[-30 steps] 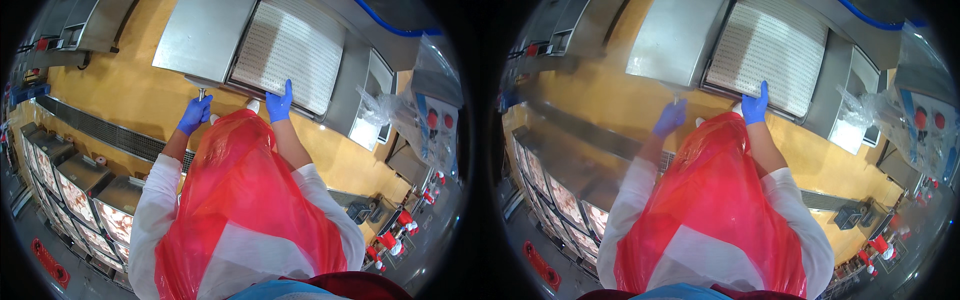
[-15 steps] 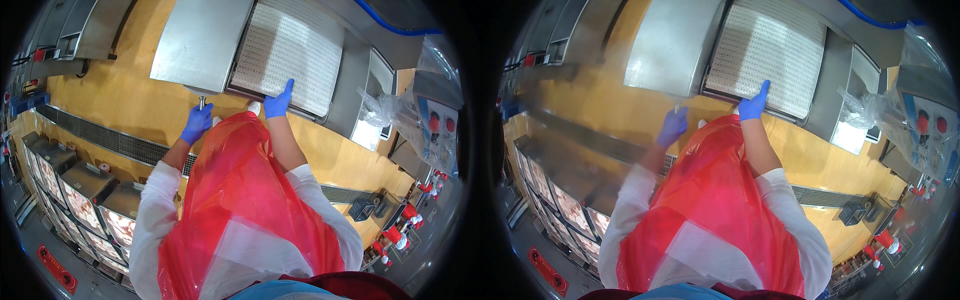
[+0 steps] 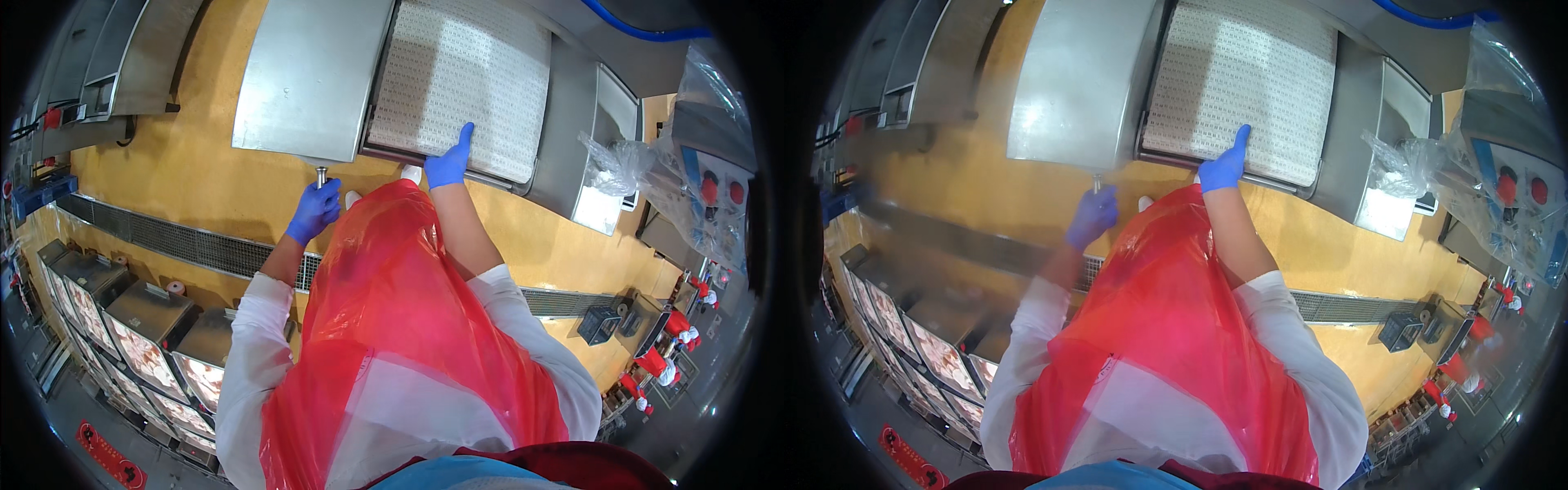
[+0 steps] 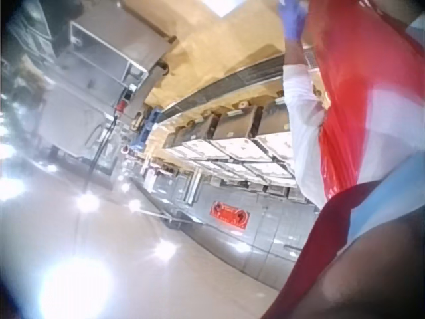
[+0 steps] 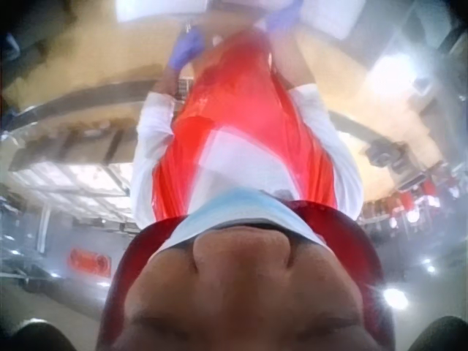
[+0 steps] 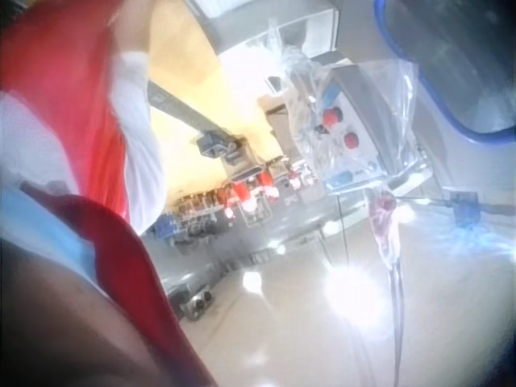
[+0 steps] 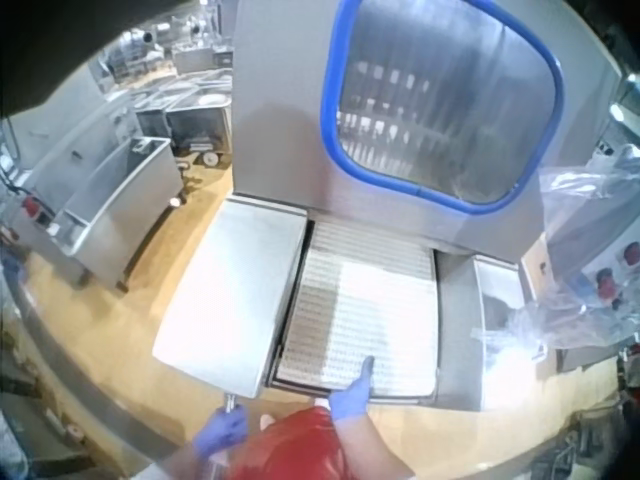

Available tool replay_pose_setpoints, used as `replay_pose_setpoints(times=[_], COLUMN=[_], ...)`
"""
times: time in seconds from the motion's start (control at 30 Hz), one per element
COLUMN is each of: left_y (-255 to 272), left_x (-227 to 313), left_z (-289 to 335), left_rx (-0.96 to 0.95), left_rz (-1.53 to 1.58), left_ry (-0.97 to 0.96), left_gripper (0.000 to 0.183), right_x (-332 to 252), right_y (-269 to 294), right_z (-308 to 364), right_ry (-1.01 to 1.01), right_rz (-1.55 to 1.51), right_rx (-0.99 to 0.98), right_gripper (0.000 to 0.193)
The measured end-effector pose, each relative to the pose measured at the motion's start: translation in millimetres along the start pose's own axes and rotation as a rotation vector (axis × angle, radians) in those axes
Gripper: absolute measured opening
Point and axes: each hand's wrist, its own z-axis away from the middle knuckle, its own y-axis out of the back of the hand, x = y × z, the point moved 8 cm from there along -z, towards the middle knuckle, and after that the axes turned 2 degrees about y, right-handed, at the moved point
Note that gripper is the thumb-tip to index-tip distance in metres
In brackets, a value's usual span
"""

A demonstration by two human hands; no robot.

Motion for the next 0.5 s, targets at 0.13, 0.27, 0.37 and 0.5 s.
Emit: replay_pose_setpoints(times=[0.13,0.27,0.37,0.5], left_y=[10,-4,0,-4], left_x=[-10,-18,-16,-6], left_z=[5,-9,-2,7], left_rx=[0.028,-0.008,-0.069,-0.006], left_rz=[0.163,0.266,0.286,0.271], left_ry=[0.094,-0.004,0.114,0.205], left_gripper=[0.031,0.031,0.029,0.029], right_x=[-1,2,6,10], right_y=[-7,-5,-9,-14], right_z=[19,20,10,9], right_ry=[-0.017,0.037,0.128,0.048], right_rz=[0.072,0.06,-0.109,-0.08], right_rx=[0.241,0.319,-0.134,-0.136], right_gripper=[0.077,0.077,0.075,0.074])
